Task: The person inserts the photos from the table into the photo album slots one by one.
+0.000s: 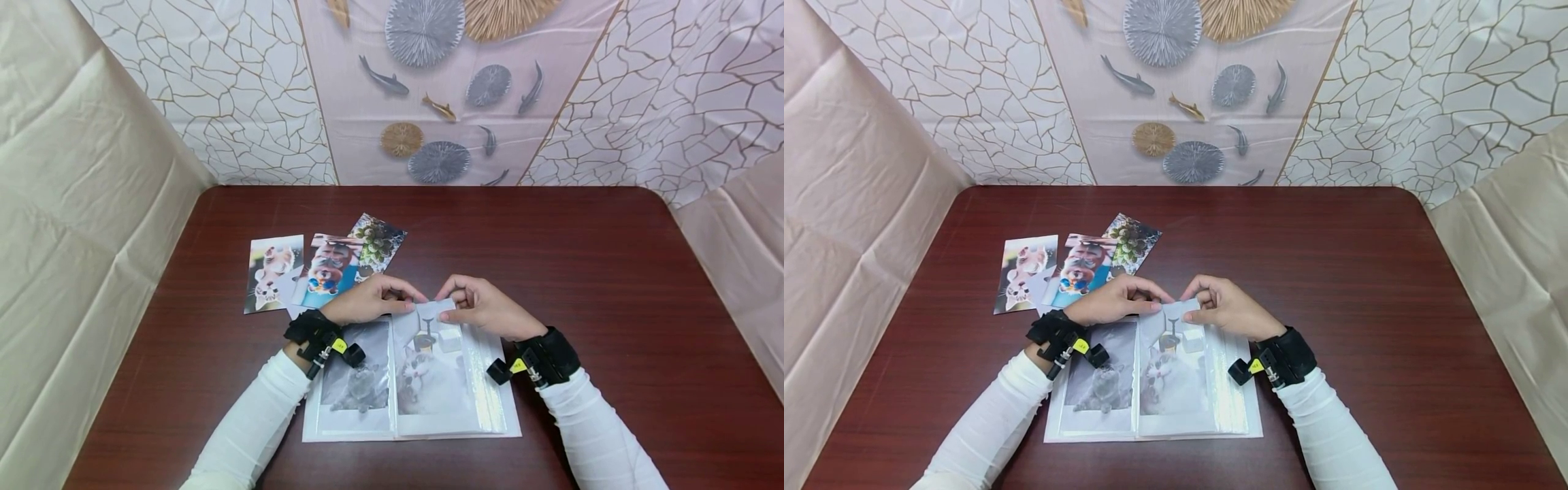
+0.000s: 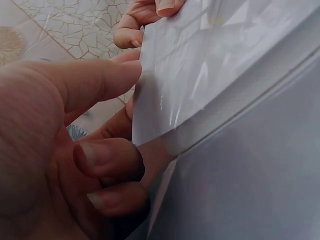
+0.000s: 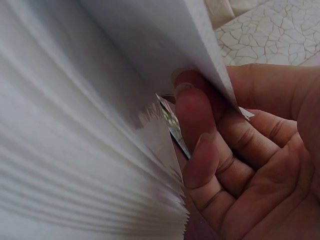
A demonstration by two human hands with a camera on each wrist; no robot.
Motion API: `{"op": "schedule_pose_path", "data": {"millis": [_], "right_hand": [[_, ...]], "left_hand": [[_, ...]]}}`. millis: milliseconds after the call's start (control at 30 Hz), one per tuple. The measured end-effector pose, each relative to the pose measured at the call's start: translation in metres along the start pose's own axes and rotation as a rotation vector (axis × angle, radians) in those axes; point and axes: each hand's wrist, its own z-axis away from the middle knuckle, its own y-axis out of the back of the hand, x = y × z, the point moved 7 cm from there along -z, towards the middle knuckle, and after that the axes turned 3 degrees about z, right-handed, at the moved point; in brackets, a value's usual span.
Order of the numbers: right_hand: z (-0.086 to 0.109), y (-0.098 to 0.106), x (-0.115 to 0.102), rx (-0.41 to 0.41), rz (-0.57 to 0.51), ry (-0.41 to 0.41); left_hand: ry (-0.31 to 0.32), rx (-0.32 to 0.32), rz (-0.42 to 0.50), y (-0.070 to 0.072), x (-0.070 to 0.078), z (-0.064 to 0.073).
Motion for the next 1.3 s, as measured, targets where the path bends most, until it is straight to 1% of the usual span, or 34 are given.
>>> {"op": "schedule_pose_path", "data": {"millis": [167,367,900,1200,1300], "right_hand": [[-0.0007,0.0004,0.0012,0.004,0.0,0.008],[-0.0008,0.0004,0.0013,0.008,0.005,0.018],[-0.0015,0.0023,0.0047,0.004,0.059,-0.011],[-0.0011,0.0016,0.0032,0.015,0.072,-0.016],[-0.0005,0.0011,0.003,0.017,0.062,-0.019]], "left_hand": [[0.018,-0.008,0.011,-0.0007,-0.0003,0.0],[0.033,-0.019,0.005,-0.0019,-0.0007,0.0001],[0.021,-0.038,-0.009,-0.0042,0.0002,-0.0014],[0.038,-0.02,-0.018,-0.0025,-0.0018,-0.0022],[0.046,-0.016,-0.011,-0.0022,-0.0016,-0.0024]]}}
